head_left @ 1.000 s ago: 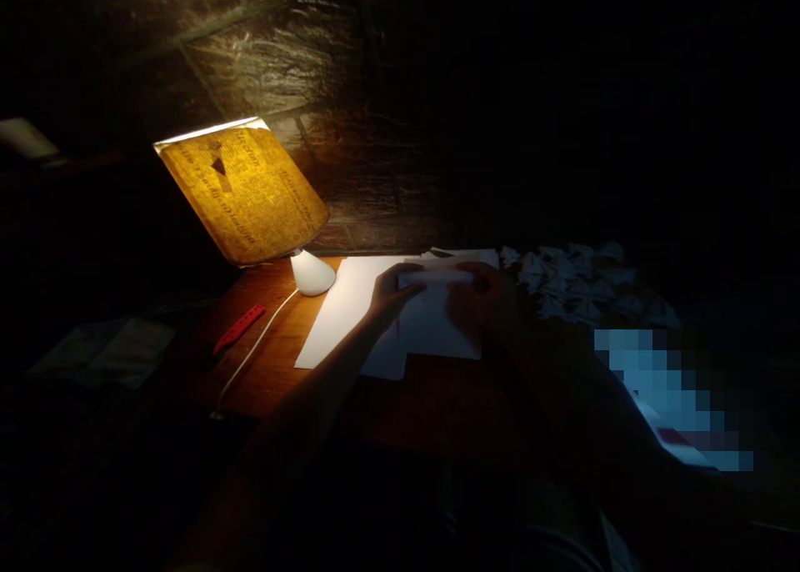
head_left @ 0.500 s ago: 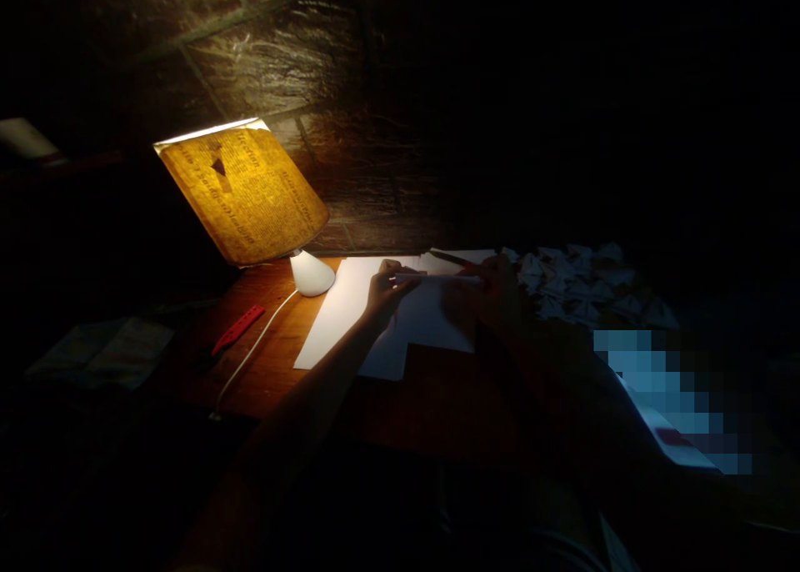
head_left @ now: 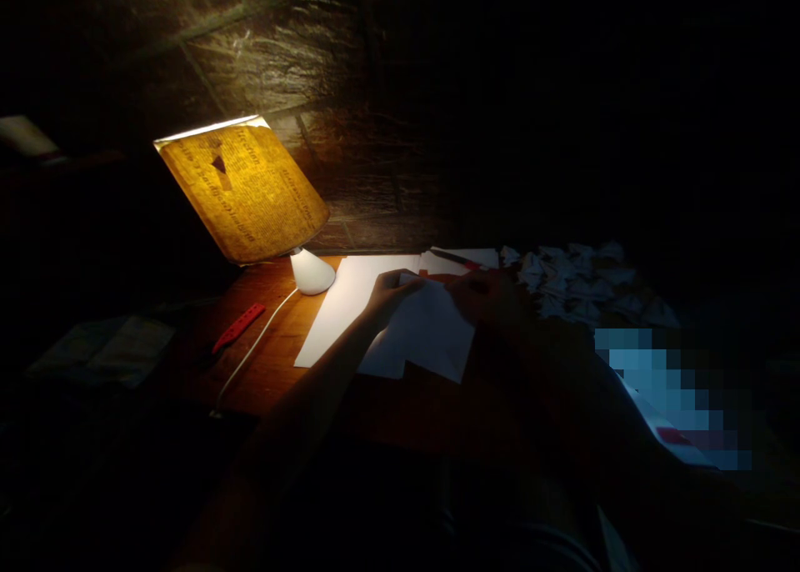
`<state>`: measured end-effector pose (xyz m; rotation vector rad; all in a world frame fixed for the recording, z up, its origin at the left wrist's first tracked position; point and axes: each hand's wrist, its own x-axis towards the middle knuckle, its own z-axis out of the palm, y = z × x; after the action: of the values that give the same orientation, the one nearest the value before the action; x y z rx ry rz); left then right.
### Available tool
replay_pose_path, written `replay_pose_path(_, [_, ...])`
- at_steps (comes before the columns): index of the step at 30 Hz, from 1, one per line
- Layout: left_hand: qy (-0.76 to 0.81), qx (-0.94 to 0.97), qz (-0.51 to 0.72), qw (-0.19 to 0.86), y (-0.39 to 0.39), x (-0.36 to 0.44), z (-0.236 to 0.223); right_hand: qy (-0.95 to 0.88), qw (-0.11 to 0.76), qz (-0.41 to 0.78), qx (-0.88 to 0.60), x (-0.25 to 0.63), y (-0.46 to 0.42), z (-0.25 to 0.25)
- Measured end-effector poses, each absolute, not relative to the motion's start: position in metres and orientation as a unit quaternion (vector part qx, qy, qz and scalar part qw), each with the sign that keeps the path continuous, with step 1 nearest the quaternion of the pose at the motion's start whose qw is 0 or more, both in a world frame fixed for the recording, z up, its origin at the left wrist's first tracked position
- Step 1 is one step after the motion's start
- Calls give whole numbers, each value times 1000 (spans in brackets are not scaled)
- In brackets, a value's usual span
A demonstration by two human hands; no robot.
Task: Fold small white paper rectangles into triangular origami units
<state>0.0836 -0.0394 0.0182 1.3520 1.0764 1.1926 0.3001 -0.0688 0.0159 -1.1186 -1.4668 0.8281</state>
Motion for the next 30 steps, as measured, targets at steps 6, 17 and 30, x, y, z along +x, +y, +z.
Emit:
replay_pose_path(6, [451, 553, 464, 524, -39, 84, 19, -639, 507, 332, -474, 302, -67, 16])
replay_pose_path(17, [454, 579, 387, 555, -44, 83, 20, -690, 434, 358, -457, 300, -69, 14])
replay_pose_path(30, [477, 651, 344, 480, -41, 84, 22, -725, 392, 340, -452, 295, -70, 14])
